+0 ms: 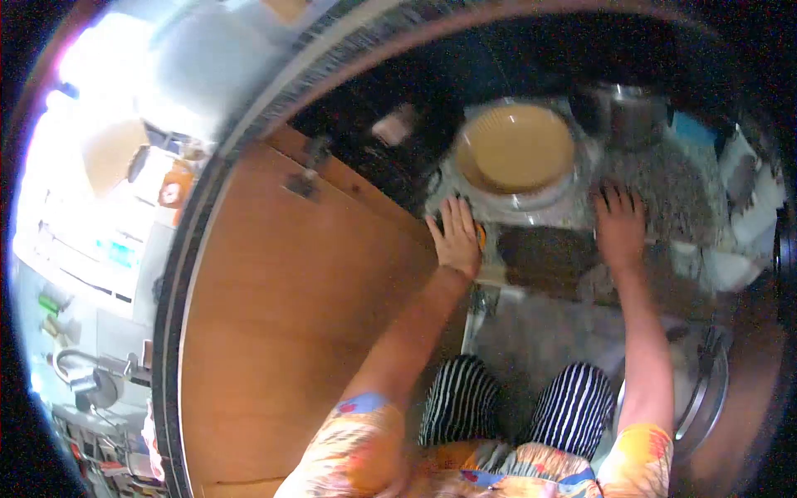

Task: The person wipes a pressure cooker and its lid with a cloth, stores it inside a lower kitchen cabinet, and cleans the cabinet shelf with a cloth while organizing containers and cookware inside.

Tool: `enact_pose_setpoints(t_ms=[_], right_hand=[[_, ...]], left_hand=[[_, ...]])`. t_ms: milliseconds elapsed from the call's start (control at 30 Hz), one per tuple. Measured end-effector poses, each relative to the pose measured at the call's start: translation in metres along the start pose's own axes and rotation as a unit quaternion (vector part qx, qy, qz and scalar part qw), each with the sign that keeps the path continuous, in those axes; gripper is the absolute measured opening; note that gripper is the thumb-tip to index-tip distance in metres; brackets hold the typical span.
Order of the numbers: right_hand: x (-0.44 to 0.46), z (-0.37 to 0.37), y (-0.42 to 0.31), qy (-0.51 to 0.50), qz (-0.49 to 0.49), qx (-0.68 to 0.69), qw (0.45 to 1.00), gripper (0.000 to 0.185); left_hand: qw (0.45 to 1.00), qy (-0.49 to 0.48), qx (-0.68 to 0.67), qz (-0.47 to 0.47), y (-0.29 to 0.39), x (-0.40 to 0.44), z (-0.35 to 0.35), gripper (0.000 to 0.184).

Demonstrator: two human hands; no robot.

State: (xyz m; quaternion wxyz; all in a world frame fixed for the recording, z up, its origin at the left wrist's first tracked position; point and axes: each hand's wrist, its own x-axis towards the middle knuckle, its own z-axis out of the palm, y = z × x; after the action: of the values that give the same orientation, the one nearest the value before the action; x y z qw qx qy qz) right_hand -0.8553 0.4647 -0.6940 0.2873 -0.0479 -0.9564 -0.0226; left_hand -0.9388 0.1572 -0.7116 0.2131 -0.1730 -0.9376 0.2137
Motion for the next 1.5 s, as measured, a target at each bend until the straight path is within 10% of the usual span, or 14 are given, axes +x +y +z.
enact_pose_setpoints(t_ms=[467,733,1167,1367,1500], right_hand=[[-0.007,0.022,0.012,-0.002,-0.003,-0.015,1.0,0.054],[-0.006,-0.012,0.002,-0.065,-0.009,0.032,0.997,0.069],[0.001,-0.024,0.004,-0.155,0.029,0.118,0.98,0.079],[0.028,-0.013,-0.001,-0.12,0.182,0.53,0.819,0.072],[0.076,-0.043,-0.043,-0.09,0.294,0.472,0.826,0.074]], left_hand=[[0.929,-0.332,0.034,0.157,-0.008,0.059,-0.071,0.045],[0.957,-0.286,-0.029,0.039,-0.015,0.06,-0.012,0.029],[0.962,-0.248,-0.012,0.114,-0.032,0.053,-0.012,0.02],[0.957,-0.26,-0.014,0.126,-0.032,0.052,-0.035,0.02],[0.959,-0.263,0.008,0.105,-0.029,0.056,-0.023,0.021]])
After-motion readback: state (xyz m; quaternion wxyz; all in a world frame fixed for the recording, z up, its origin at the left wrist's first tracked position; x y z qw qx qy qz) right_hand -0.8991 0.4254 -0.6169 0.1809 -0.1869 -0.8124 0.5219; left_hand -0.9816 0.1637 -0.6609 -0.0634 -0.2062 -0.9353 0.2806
